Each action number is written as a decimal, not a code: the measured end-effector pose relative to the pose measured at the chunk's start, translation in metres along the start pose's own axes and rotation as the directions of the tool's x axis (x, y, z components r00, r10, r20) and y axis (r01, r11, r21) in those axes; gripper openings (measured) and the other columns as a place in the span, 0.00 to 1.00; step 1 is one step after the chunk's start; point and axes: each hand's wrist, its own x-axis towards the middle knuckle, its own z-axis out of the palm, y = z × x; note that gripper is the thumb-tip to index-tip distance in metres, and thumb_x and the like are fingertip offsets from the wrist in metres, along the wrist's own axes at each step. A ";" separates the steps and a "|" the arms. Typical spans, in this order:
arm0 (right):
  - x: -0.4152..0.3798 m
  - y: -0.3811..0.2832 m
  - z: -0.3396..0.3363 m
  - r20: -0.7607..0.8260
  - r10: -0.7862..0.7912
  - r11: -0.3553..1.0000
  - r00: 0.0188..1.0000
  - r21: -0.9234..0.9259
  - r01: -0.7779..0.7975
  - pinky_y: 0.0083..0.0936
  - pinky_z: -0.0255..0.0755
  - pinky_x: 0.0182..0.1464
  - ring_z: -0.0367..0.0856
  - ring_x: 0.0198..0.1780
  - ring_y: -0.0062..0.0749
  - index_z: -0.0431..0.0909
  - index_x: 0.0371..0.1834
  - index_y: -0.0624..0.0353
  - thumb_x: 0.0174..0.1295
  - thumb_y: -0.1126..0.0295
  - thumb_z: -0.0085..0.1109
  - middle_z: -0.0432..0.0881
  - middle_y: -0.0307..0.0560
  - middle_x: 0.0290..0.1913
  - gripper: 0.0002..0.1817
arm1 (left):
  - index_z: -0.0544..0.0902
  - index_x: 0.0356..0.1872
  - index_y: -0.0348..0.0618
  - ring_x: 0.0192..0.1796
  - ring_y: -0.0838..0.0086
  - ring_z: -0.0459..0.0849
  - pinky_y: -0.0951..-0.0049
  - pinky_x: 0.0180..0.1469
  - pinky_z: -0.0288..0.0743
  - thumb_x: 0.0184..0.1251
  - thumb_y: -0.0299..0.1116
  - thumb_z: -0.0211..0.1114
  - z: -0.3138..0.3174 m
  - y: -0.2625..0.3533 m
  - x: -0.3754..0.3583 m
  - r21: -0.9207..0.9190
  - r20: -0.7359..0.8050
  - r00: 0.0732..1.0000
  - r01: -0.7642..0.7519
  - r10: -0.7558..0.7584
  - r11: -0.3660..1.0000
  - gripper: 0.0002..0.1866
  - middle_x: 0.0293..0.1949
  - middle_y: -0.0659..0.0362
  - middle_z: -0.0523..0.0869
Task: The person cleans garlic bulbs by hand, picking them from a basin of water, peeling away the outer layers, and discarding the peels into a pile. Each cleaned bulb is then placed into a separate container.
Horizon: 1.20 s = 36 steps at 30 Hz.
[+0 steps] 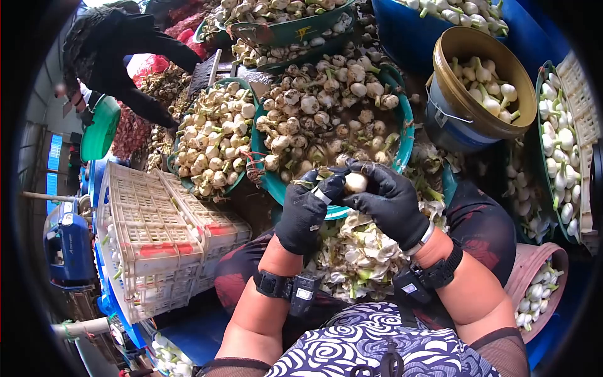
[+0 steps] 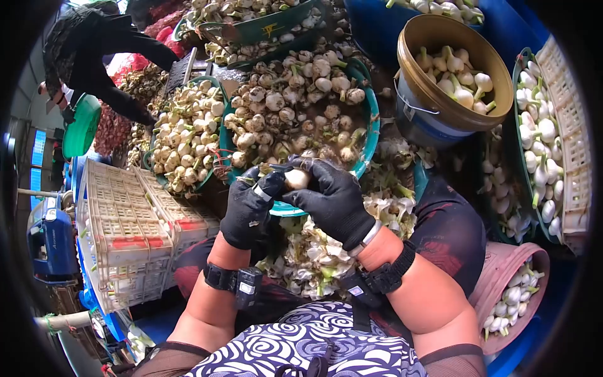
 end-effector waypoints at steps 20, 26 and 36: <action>0.008 -0.008 -0.001 -0.047 0.402 0.854 0.915 0.379 -0.356 0.16 0.73 0.35 0.77 0.34 0.18 0.72 0.53 0.62 0.65 0.62 0.57 0.77 0.38 0.35 0.18 | 0.79 0.41 0.31 0.30 0.76 0.81 0.76 0.34 0.76 0.62 0.24 0.60 -0.002 -0.018 0.011 -0.006 -0.088 0.994 0.064 -0.064 0.998 0.09 0.30 0.57 0.83; 0.001 -0.016 -0.014 0.443 0.632 0.346 0.635 0.573 -0.743 0.14 0.70 0.24 0.75 0.23 0.22 0.72 0.49 0.55 0.70 0.53 0.45 0.77 0.40 0.27 0.18 | 0.82 0.38 0.38 0.29 0.67 0.82 0.72 0.34 0.74 0.56 0.26 0.63 -0.009 -0.031 0.023 0.728 0.208 0.820 -0.494 0.534 0.475 0.08 0.28 0.55 0.83; 0.001 -0.029 -0.031 0.232 0.539 0.641 0.810 0.511 -0.573 0.18 0.72 0.29 0.80 0.32 0.24 0.74 0.50 0.57 0.69 0.52 0.49 0.81 0.42 0.34 0.20 | 0.79 0.50 0.32 0.25 0.80 0.81 0.80 0.28 0.74 0.68 0.37 0.60 -0.008 -0.010 0.004 0.036 0.048 0.987 0.153 -0.154 0.988 0.18 0.30 0.59 0.84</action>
